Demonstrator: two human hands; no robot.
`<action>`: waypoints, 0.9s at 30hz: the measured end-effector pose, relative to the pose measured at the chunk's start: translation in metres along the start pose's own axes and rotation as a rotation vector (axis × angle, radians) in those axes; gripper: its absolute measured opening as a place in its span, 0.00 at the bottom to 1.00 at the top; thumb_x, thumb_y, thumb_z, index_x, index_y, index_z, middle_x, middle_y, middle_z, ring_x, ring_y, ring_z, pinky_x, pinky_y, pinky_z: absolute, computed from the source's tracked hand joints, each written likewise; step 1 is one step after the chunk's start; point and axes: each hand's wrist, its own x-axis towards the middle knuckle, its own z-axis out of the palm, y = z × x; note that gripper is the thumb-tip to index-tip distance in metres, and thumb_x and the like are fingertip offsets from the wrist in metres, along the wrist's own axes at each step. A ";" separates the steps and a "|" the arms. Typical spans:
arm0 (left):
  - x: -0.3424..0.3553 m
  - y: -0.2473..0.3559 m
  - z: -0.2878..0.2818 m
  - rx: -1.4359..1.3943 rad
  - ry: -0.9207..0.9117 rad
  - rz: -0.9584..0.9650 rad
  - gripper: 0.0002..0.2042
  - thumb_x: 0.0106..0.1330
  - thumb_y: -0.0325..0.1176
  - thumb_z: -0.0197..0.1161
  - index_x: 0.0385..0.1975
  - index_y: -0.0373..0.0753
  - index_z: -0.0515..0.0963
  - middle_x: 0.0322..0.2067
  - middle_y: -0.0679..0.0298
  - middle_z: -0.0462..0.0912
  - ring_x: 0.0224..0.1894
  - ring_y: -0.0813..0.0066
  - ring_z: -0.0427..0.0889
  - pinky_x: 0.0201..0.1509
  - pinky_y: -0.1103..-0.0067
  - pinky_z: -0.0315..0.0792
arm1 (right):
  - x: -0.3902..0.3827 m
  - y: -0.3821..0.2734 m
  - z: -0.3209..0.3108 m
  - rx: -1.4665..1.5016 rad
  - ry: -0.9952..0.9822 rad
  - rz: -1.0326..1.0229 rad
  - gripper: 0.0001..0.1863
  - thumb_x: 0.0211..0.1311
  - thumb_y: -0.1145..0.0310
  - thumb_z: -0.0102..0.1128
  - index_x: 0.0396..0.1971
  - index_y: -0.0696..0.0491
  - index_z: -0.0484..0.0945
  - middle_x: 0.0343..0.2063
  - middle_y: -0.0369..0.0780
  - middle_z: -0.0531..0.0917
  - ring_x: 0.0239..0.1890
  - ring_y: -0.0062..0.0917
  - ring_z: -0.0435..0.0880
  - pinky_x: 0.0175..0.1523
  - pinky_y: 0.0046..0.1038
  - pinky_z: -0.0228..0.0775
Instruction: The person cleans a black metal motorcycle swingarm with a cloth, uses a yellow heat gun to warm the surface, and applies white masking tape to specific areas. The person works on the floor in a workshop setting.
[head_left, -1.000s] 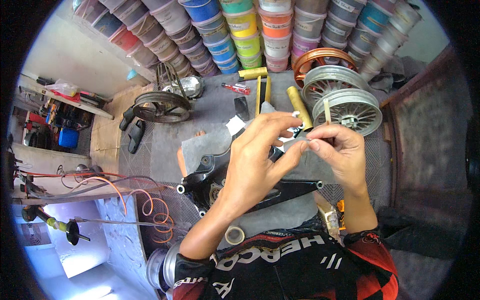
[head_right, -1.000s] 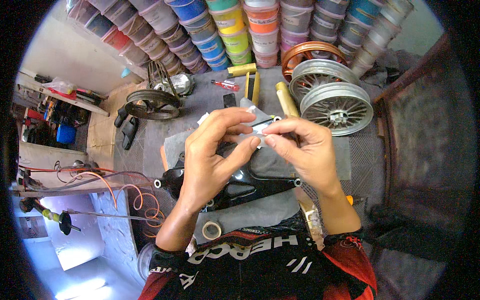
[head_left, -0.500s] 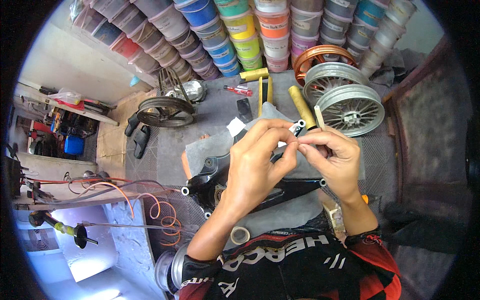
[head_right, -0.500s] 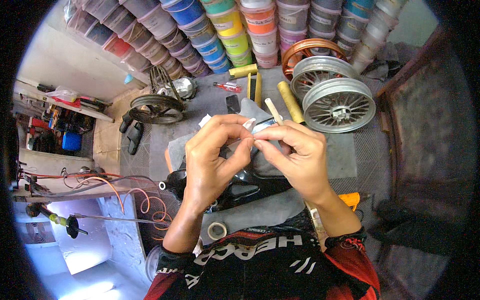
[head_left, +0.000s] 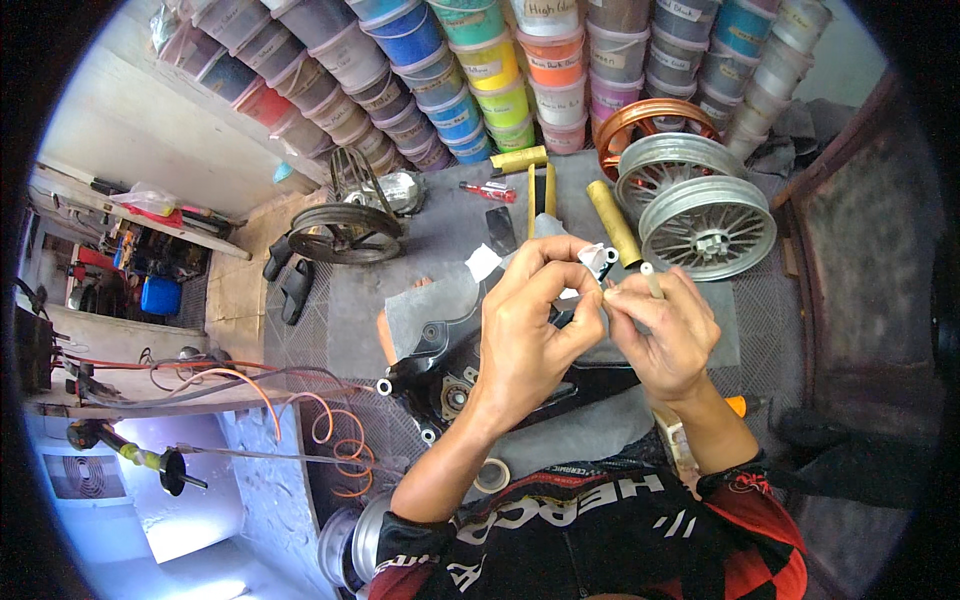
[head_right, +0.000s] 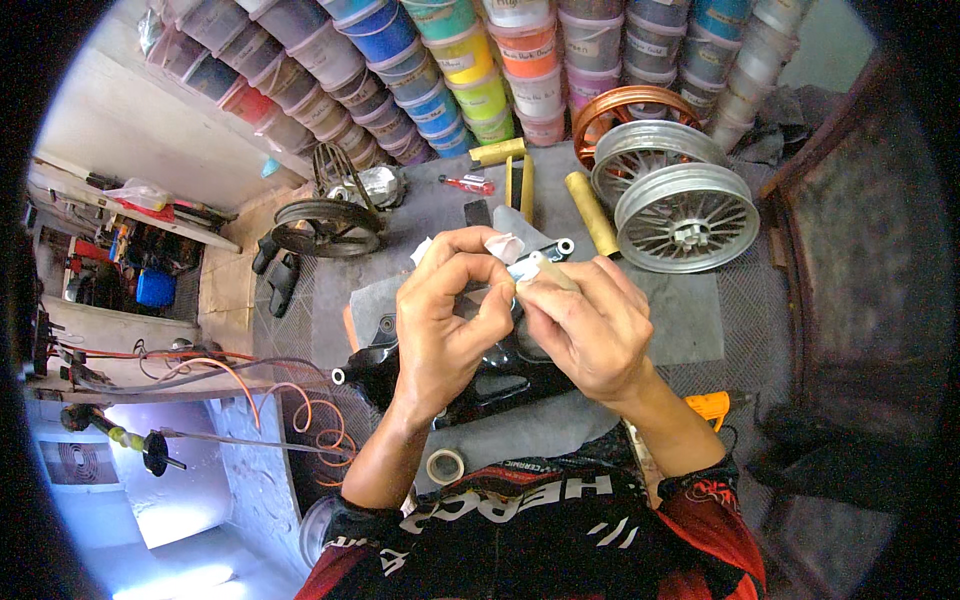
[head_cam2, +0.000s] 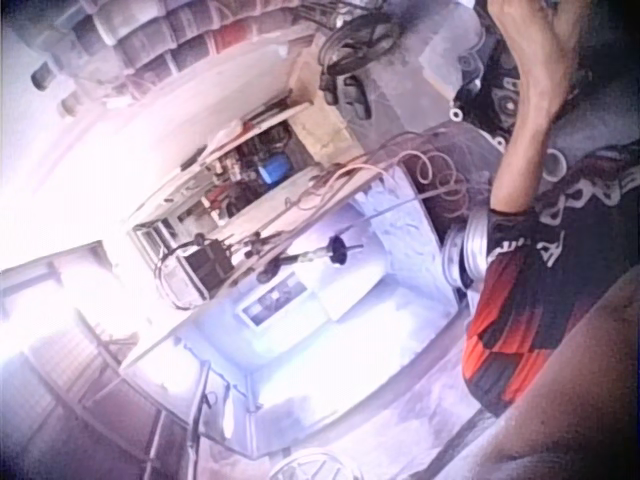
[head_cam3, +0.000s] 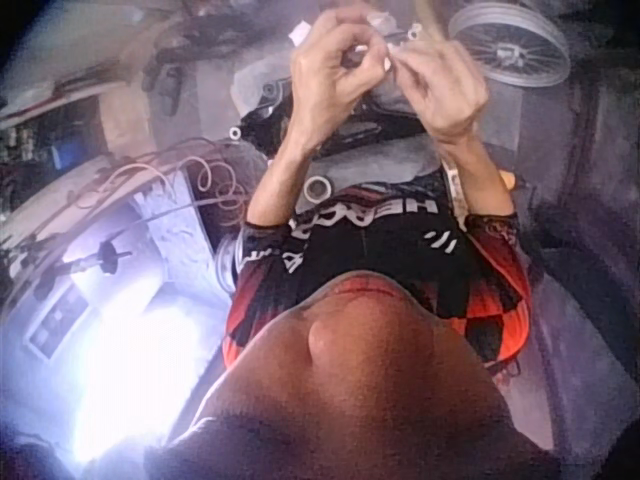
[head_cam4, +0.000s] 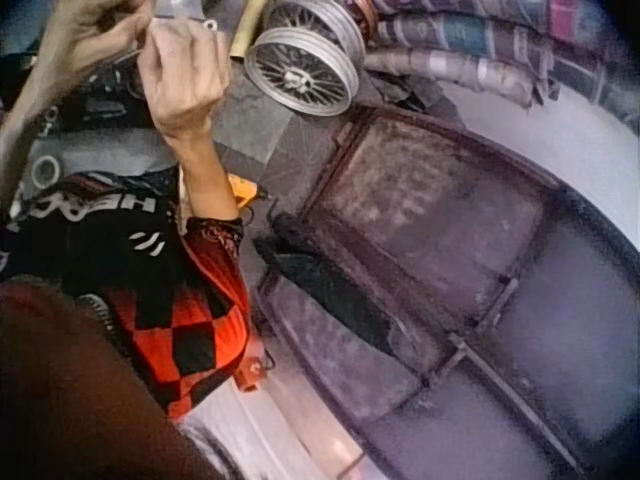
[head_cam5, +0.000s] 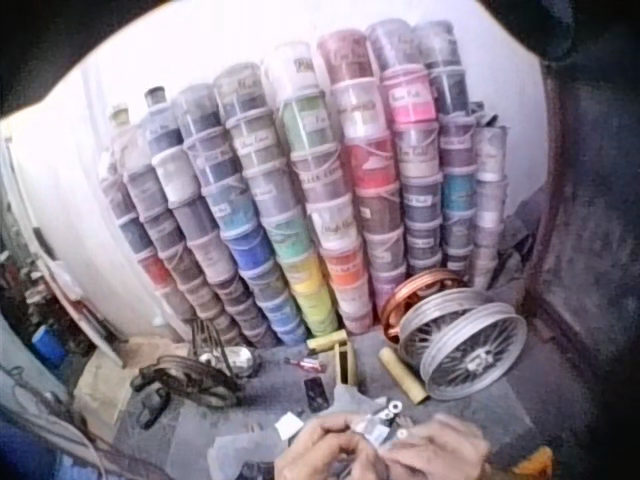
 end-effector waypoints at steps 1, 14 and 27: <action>0.001 0.000 0.001 -0.019 -0.009 -0.024 0.04 0.51 0.21 0.63 0.26 0.32 0.77 0.40 0.57 0.80 0.43 0.69 0.78 0.51 0.76 0.70 | -0.002 0.001 0.000 -0.008 0.005 -0.022 0.14 0.42 0.79 0.71 0.33 0.55 0.80 0.28 0.41 0.82 0.25 0.30 0.79 0.30 0.30 0.71; -0.009 -0.014 -0.012 -0.685 -0.087 -0.320 0.03 0.60 0.22 0.64 0.32 0.30 0.78 0.52 0.58 0.70 0.45 0.78 0.76 0.48 0.81 0.72 | -0.002 0.011 -0.001 0.329 0.015 -0.065 0.14 0.45 0.81 0.68 0.35 0.54 0.81 0.30 0.40 0.82 0.26 0.27 0.79 0.31 0.25 0.69; -0.019 -0.023 -0.006 -1.001 0.096 -0.206 0.27 0.59 0.21 0.66 0.59 0.41 0.70 0.58 0.59 0.70 0.52 0.63 0.78 0.53 0.76 0.74 | -0.006 -0.024 0.017 0.995 0.116 0.743 0.11 0.62 0.82 0.56 0.44 0.62 0.80 0.41 0.44 0.82 0.43 0.22 0.80 0.50 0.21 0.68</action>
